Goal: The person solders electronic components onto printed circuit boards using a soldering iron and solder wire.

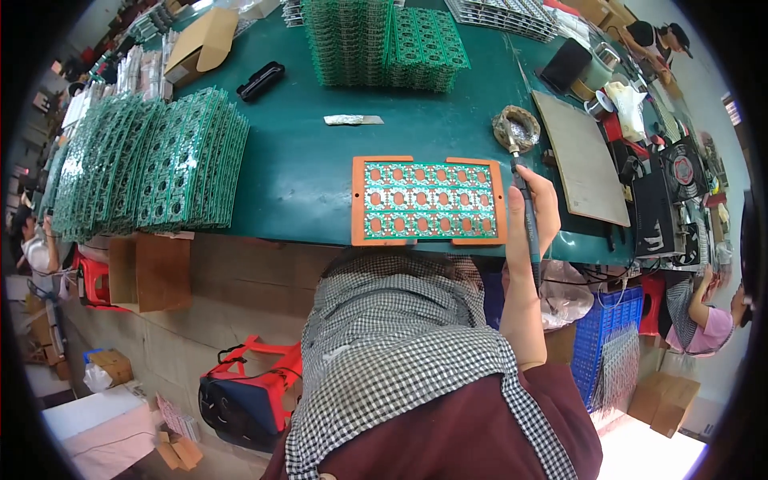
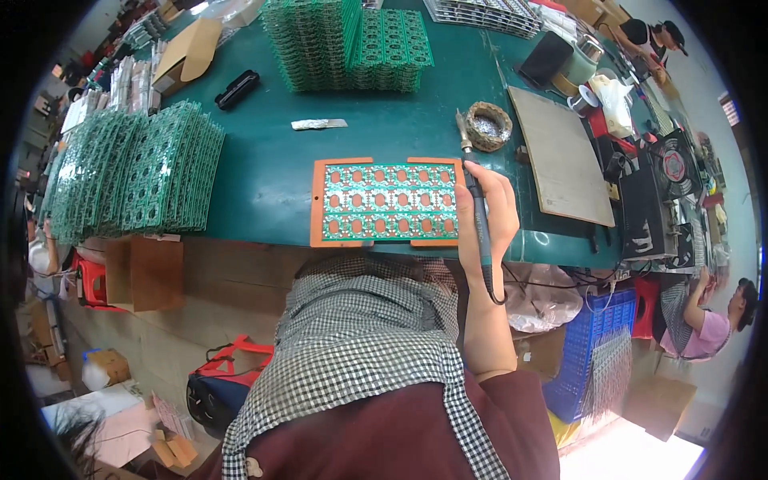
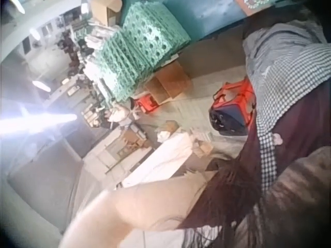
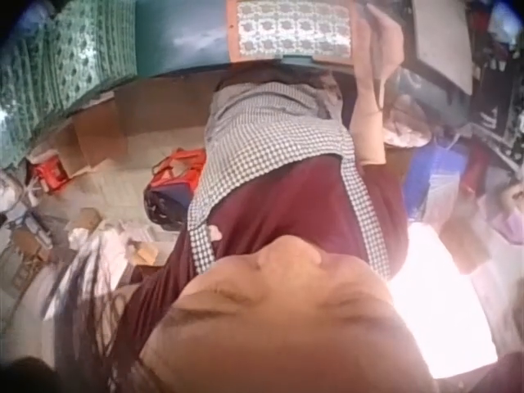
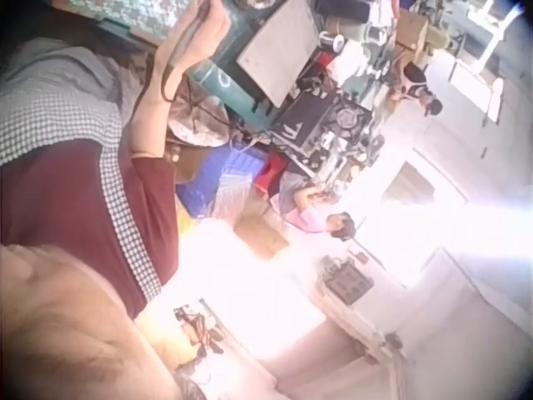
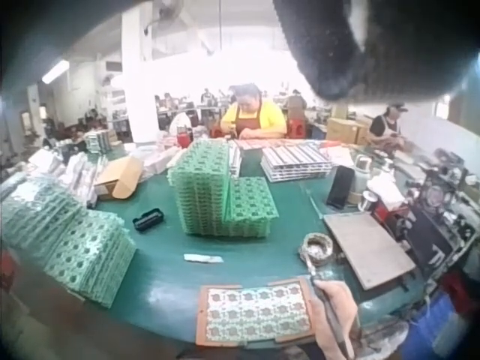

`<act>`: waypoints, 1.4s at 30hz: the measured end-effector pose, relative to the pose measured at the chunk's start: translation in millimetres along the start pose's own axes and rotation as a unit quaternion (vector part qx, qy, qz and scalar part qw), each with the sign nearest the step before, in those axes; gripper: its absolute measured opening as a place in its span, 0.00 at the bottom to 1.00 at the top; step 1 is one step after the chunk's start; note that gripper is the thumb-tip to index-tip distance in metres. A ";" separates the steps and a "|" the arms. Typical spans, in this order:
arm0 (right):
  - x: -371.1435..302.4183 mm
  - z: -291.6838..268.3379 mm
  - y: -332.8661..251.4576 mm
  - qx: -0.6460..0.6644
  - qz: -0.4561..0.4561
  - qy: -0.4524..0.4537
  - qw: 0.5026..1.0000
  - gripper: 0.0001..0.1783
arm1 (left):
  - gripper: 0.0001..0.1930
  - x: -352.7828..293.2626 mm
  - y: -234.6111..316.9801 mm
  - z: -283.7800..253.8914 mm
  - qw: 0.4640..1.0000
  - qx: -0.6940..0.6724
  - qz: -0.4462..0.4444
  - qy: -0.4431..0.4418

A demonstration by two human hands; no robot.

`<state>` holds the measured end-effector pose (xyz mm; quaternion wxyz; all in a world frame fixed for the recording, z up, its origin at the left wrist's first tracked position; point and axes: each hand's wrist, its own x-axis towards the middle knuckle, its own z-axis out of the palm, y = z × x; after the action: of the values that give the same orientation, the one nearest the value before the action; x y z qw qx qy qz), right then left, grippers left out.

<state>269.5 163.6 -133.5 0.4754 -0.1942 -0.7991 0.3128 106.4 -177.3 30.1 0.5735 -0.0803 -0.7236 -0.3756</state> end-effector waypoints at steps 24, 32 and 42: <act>-67.3 -4.3 -26.5 0.055 -0.069 -0.154 0.984 0.09 | 0.10 -228.3 19.5 78.0 0.787 -0.239 0.079 -0.563; -61.7 -1.2 -20.5 0.053 -0.039 -0.190 0.979 0.08 | 0.13 -234.4 17.8 82.3 0.757 -0.240 0.062 -0.605; -51.6 2.6 -21.6 0.019 -0.047 -0.243 0.969 0.09 | 0.12 -234.7 16.9 84.4 0.745 -0.250 0.044 -0.617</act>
<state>291.4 115.6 -152.6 0.2846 -0.0654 -0.8926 0.3435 128.0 -37.8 -176.3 -0.0228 -0.4671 -0.7953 -0.3857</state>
